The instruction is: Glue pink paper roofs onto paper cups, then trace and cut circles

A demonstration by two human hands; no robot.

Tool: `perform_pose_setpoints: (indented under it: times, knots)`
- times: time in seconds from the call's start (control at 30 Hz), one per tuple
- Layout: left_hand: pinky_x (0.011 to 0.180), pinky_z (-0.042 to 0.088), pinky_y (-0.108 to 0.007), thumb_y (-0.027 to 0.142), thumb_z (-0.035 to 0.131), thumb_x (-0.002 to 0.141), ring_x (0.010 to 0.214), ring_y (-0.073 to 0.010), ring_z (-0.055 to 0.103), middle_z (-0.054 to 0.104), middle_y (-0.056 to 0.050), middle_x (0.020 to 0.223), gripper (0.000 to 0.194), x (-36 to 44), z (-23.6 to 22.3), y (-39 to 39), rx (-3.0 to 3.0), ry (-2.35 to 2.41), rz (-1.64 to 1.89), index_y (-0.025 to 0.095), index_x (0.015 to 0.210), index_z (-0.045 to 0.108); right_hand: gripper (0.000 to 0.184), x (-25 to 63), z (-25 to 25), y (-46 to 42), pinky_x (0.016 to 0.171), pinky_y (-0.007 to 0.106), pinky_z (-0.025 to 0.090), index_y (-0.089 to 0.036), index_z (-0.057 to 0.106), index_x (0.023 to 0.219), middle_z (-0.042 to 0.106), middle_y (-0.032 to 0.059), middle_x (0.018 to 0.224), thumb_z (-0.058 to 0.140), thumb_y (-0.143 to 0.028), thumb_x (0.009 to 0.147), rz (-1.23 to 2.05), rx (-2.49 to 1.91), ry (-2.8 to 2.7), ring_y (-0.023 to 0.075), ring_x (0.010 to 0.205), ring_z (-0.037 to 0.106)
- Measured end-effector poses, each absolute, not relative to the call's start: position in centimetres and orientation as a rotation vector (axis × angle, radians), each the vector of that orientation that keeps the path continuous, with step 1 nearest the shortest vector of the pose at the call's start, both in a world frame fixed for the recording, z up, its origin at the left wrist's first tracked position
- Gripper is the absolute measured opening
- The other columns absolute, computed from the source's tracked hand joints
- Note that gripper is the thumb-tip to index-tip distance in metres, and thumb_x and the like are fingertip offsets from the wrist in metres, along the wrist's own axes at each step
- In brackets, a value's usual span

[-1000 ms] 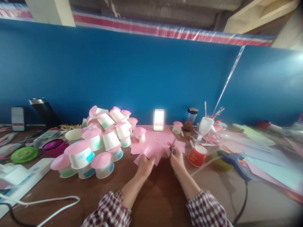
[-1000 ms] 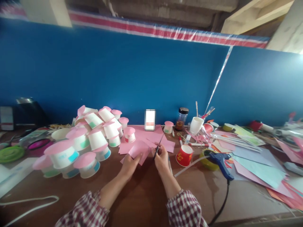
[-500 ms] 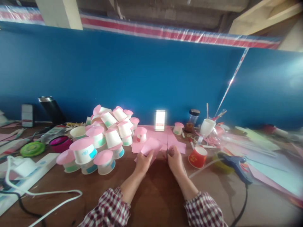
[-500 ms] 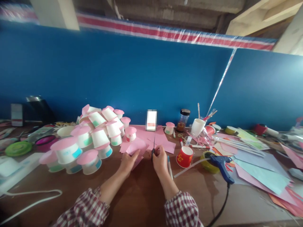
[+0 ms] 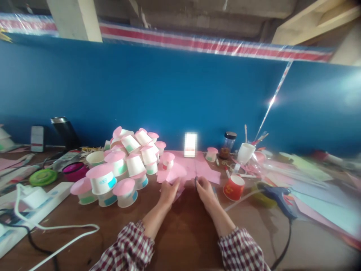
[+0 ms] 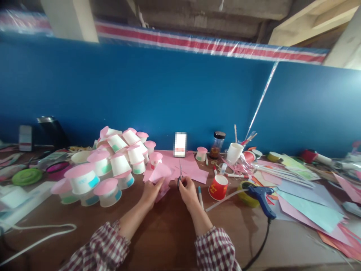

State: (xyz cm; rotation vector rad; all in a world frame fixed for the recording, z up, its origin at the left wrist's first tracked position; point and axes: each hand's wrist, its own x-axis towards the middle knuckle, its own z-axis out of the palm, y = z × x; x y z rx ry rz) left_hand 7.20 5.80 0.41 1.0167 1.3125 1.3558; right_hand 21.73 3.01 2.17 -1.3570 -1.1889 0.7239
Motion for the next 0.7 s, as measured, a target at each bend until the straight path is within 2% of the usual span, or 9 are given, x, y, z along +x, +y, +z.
perform_pose_setpoints:
  times: [0.13,0.27,0.47,0.7]
  knots:
    - [0.041,0.034,-0.023,0.046,0.069,0.065,0.038,-0.0104,0.045,0.051,0.000,0.040,0.037,7.0,0.3,6.1,1.094,1.316,1.343,0.013,0.050,0.059,0.035,21.7,1.5,3.2,0.049,0.023,0.038,-0.020,0.048,0.076,0.052,-0.0045,0.056,0.064,-0.050,0.068,0.801,-1.294,-1.168,0.0124,0.052,0.047]
    - [0.040,0.034,-0.023,0.045,0.069,0.064,0.036,-0.0112,0.046,0.052,-0.002,0.038,0.038,6.8,0.6,6.6,1.099,1.324,1.329,0.014,0.045,0.057,0.051,21.5,1.4,3.3,0.045,0.023,0.041,-0.019,0.050,0.106,0.057,-0.0027,0.065,0.066,-0.051,0.068,0.919,-1.259,-1.141,0.0139,0.056,0.052]
    - [0.042,0.038,-0.023,0.041,0.069,0.064,0.038,-0.0107,0.047,0.052,-0.001,0.040,0.034,6.7,1.0,7.5,1.019,1.291,1.335,0.015,0.048,0.056,0.051,20.9,1.2,3.4,0.042,0.018,0.036,-0.017,0.058,0.102,0.055,-0.0033,0.063,0.071,-0.050,0.066,1.085,-1.199,-1.049,0.0107,0.055,0.048]
    - [0.036,0.021,-0.020,0.044,0.071,0.062,0.034,-0.0047,0.028,0.032,0.009,0.036,0.043,6.9,1.8,6.9,0.878,1.158,1.288,0.020,0.048,0.038,0.047,20.5,2.0,2.6,0.046,0.017,0.036,-0.017,0.059,0.106,0.055,-0.0027,0.066,0.070,-0.047,0.072,1.191,-1.170,-1.050,0.0096,0.059,0.048]
